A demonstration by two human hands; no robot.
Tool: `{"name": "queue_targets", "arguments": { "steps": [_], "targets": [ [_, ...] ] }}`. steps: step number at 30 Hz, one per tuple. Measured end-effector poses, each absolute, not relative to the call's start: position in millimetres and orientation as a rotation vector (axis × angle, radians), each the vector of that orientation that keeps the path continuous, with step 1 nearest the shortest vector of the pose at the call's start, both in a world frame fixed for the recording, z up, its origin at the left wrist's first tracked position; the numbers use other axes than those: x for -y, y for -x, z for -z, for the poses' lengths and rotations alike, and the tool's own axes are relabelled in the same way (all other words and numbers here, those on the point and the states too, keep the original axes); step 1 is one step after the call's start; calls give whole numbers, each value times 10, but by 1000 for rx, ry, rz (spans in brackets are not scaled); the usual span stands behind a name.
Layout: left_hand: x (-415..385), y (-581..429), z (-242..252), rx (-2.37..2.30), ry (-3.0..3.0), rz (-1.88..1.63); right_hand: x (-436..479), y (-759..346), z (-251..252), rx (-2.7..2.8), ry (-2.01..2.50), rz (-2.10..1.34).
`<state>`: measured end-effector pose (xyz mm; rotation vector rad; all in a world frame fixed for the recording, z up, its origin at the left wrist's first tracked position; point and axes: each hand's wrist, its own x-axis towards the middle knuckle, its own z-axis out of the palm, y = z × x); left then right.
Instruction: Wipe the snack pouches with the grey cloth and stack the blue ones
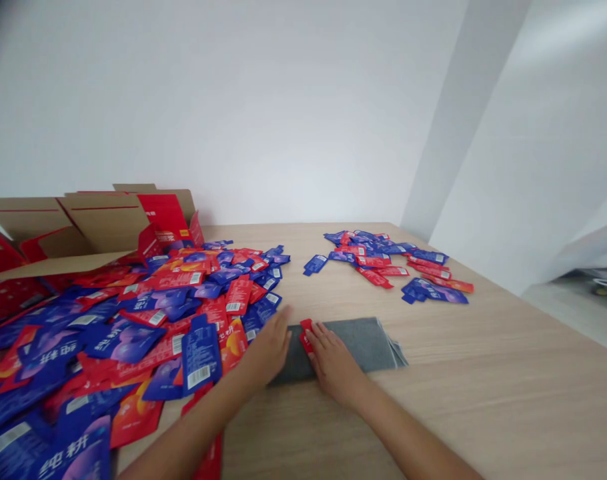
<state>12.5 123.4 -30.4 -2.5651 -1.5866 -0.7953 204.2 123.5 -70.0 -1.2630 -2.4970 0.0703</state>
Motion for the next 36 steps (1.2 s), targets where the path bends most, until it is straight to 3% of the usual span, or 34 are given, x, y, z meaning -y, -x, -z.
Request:
{"name": "queue_targets", "arguments": {
  "steps": [5, 10, 16, 20, 28, 36],
  "targets": [
    [-1041, -306, 459, 1462, 2936, 374, -1391, -2215, 757, 2373, 1560, 207],
    [-1048, -245, 405, 1520, 2918, 348, -1498, -2349, 753, 2297, 1508, 321],
    [-1021, -285, 435, 1569, 2912, 405, -1349, -2371, 369, 2214, 1432, 216],
    [-1014, -295, 441, 1670, 2832, 437, -1162, -2210, 172, 2264, 1207, -35],
    [-1078, -311, 540, 1564, 2723, 321, -1151, -1948, 573, 2535, 1306, -38],
    [-1058, -307, 496, 1594, 2704, 266, -1289, -2138, 736, 2412, 1470, 49]
  ]
}}
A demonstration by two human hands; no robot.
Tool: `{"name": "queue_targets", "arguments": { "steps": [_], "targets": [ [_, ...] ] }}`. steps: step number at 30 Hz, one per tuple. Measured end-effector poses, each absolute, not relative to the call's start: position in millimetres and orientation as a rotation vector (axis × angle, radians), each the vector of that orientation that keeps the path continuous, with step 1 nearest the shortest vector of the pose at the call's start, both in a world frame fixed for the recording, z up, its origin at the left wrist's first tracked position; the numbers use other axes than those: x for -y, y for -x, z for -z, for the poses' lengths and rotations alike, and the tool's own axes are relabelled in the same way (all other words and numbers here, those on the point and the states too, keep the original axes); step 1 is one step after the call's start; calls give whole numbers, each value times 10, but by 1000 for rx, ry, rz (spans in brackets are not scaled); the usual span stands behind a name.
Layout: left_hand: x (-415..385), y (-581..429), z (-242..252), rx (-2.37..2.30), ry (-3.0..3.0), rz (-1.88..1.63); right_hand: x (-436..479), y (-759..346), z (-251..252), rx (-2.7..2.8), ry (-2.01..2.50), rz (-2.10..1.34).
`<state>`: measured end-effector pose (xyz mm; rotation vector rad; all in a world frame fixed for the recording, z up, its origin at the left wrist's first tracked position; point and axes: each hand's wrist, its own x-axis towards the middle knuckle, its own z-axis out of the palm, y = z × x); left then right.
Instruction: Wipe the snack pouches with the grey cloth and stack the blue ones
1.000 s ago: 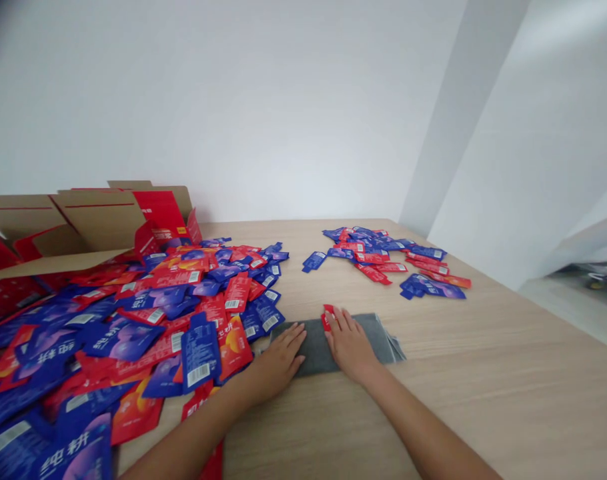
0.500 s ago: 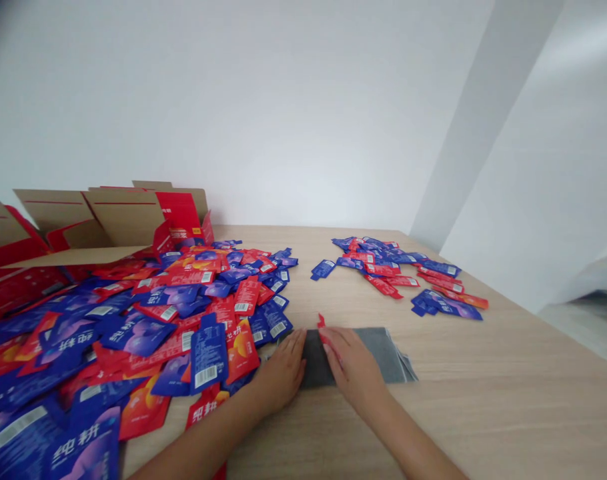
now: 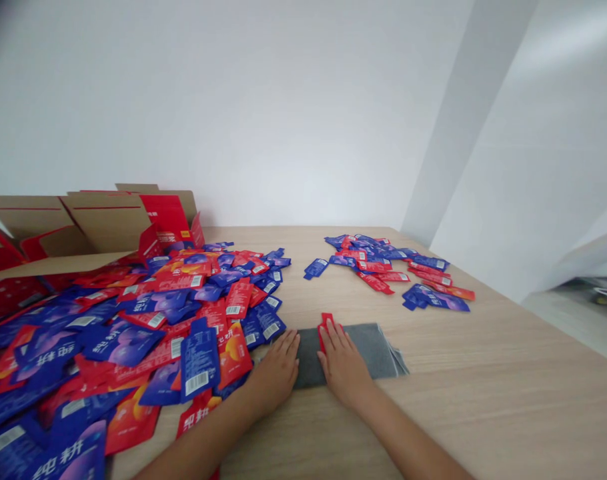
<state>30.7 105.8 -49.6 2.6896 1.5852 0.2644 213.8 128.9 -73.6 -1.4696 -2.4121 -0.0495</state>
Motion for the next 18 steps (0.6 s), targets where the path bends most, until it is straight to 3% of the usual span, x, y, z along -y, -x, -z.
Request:
{"name": "queue_targets", "arguments": {
  "steps": [5, 14, 18],
  "targets": [
    [-1060, -300, 512, -1554, -2689, -292, -1103, -1921, 727, 2519, 1294, 6],
    [-1054, -303, 499, -1590, -2645, -336, -1337, -2293, 608, 2409, 1598, 121],
    [-1049, -295, 483, -1574, -2623, -328, -1301, -2315, 413, 2361, 1528, 154]
  ]
}}
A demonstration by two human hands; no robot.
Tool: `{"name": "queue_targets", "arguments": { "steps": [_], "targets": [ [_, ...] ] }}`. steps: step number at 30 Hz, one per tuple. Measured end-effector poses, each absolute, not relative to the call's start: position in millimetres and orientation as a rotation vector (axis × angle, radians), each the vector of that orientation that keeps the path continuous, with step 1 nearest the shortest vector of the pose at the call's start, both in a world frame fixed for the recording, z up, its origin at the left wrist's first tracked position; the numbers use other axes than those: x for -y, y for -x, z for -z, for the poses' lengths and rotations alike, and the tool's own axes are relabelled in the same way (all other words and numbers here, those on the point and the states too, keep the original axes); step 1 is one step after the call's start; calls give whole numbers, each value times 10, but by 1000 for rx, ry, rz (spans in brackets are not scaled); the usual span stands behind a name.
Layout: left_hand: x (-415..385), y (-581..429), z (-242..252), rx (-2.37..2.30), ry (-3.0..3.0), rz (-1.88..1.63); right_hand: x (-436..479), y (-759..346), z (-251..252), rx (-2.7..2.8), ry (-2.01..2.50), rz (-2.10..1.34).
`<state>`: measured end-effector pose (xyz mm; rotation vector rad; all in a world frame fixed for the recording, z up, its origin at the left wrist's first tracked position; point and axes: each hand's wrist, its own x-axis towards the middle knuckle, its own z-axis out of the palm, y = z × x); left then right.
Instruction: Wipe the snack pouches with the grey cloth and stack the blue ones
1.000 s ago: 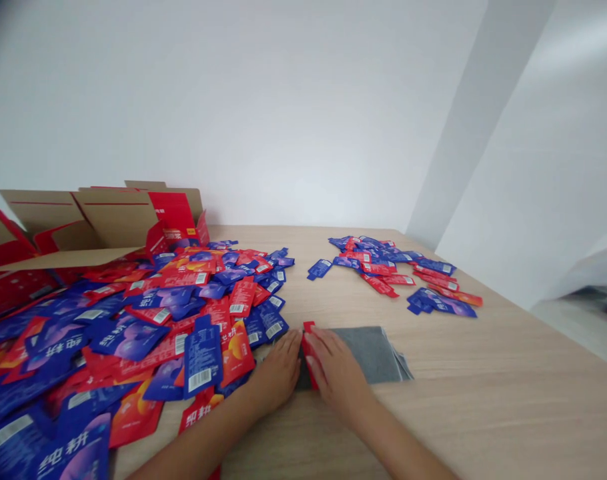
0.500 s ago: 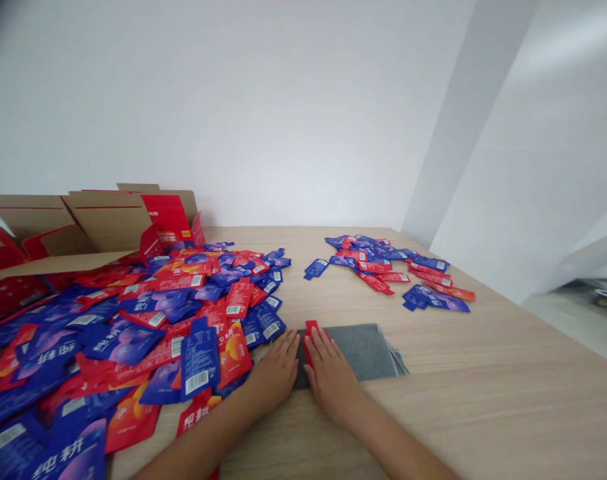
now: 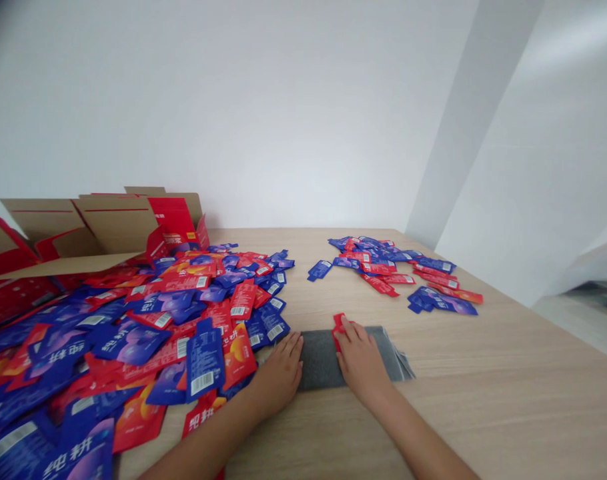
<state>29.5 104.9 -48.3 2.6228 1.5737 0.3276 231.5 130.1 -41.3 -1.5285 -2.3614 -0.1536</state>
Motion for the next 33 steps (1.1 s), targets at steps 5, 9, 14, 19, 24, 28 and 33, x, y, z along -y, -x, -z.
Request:
{"name": "queue_targets", "arguments": {
  "steps": [5, 9, 14, 19, 24, 28, 33],
  "targets": [
    [-1046, -304, 481, -1550, -2634, -369, -1087, -2137, 159, 2260, 1201, 46],
    [-1061, -316, 469, -1521, -2668, -334, -1002, -2013, 273, 2313, 1139, -16],
    [-1084, -315, 506, -1529, -2705, -298, -1238, -1995, 659, 2499, 1230, -19],
    [-1077, -311, 518, -1594, -2659, -341, -1480, -2070, 767, 2429, 1306, 75],
    [-1065, -309, 511, -1592, -2670, -346, -1310, -2097, 765, 2496, 1293, 100],
    [-1068, -316, 497, -1611, -2659, -311, -1278, -2074, 752, 2507, 1323, 124],
    [-1066, -315, 483, -1603, -2663, -297, -1453, -2069, 732, 2455, 1377, 193]
  ]
}}
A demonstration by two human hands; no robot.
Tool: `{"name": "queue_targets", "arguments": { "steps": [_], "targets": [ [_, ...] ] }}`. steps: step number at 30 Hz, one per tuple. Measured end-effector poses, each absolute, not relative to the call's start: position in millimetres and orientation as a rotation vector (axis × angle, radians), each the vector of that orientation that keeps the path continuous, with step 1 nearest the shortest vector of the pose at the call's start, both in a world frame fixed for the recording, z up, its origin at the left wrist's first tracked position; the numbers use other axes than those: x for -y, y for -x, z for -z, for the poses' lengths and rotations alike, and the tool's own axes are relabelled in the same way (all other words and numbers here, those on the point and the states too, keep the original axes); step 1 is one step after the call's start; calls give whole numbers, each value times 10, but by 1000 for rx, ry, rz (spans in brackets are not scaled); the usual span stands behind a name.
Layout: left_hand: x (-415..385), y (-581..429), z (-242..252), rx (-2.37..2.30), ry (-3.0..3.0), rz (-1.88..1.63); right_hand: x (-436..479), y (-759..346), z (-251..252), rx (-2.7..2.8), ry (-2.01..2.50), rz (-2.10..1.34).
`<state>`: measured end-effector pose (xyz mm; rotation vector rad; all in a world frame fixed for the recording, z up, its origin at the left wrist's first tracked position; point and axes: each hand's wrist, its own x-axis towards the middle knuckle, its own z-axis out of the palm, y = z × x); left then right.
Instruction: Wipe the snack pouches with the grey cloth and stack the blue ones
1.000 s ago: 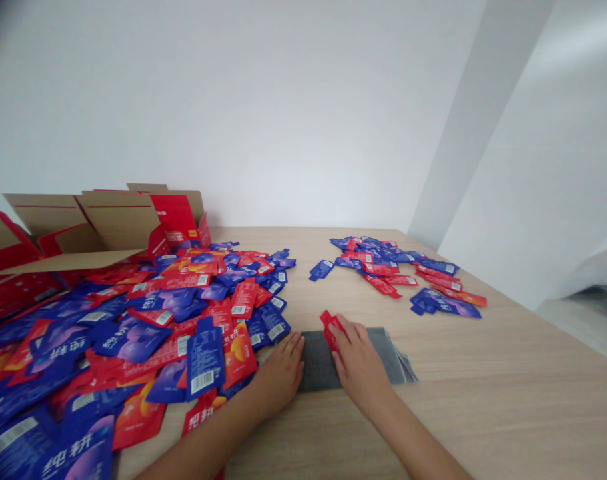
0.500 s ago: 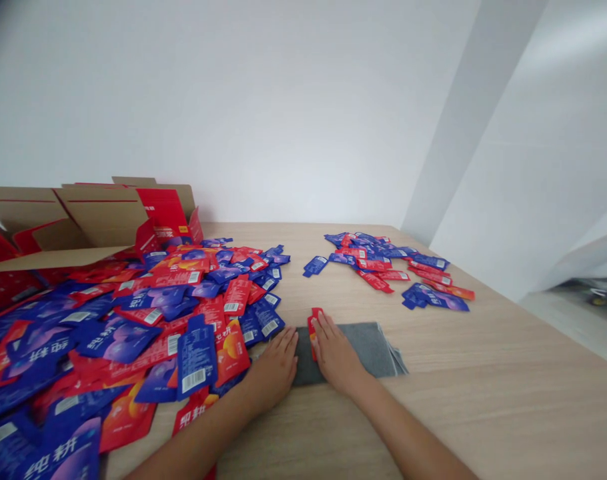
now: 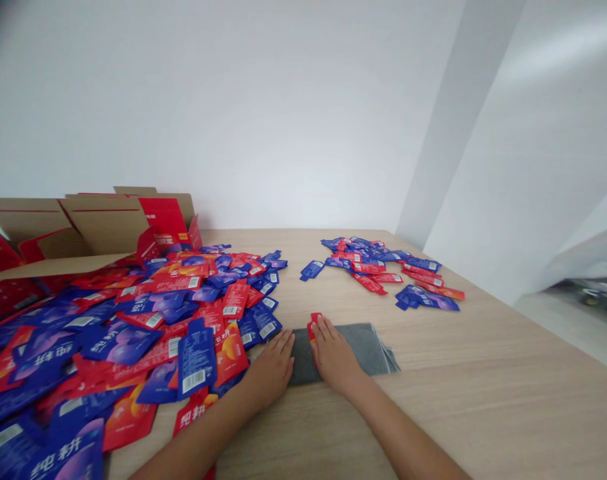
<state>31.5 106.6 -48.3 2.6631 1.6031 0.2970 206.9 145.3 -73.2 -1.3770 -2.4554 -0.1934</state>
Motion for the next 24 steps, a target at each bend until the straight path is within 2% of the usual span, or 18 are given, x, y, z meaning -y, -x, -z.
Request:
{"name": "queue_targets", "arguments": {
  "steps": [9, 14, 17, 24],
  "targets": [
    [-1044, -306, 451, -1601, -2591, -326, -1247, -2233, 327, 2350, 1300, 172],
    [-1029, -314, 405, -1573, -2569, -292, -1077, -2153, 95, 2400, 1024, -37],
    [-1038, -317, 402, -1572, -2585, -259, -1033, -2074, 188, 2447, 1016, -109],
    [-1076, -310, 477, -1566, -2607, -277, -1324, -2112, 755, 2535, 1204, -64]
  ]
}}
